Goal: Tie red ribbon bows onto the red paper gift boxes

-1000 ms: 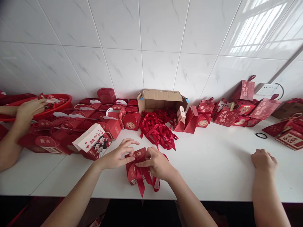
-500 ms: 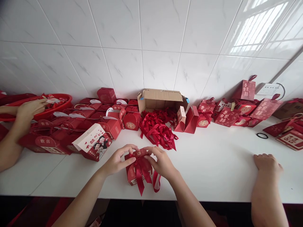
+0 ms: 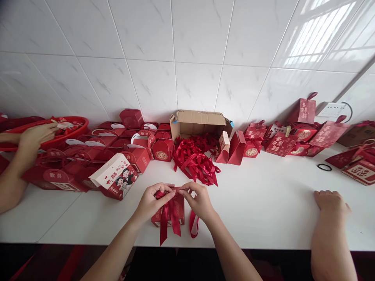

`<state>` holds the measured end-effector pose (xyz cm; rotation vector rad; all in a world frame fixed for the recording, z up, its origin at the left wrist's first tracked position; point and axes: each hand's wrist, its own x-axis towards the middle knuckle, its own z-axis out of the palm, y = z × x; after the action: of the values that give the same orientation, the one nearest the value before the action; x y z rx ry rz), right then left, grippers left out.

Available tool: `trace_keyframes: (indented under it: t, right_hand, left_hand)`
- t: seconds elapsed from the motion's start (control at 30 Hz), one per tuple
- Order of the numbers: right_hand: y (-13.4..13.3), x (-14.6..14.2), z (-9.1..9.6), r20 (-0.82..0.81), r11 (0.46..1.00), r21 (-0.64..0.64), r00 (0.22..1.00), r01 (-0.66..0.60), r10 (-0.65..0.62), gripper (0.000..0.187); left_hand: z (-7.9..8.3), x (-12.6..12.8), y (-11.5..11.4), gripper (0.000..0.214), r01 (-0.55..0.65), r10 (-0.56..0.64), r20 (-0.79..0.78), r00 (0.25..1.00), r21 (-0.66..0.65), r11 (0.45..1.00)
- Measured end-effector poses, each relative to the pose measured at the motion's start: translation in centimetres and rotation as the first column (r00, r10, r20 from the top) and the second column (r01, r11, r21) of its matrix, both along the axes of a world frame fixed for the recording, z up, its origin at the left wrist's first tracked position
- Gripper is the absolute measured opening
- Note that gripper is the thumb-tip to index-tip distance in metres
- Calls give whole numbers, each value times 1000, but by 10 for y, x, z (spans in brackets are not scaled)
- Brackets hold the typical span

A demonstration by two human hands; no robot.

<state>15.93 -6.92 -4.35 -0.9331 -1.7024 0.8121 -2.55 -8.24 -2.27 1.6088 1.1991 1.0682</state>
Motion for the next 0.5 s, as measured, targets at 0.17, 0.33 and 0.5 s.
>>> trace_keyframes:
  t: [0.17,0.33,0.5]
  right_hand:
    - [-1,4,-8,-25,998,-1,998,57,-57,13]
    - [-5,11,-15,-40,993,-19,993,113,-114,15]
    - [-8,15,-14,-29,995,-43,996,89,-90,15]
  left_hand:
    - [-1,0,0,34,-6,6,12,1000,-16,1000]
    - [2,-3,-2,23,-3,1,-35,999,-47,999]
    - [4,-5,-2,16,39,-44,-65,997,-77,996]
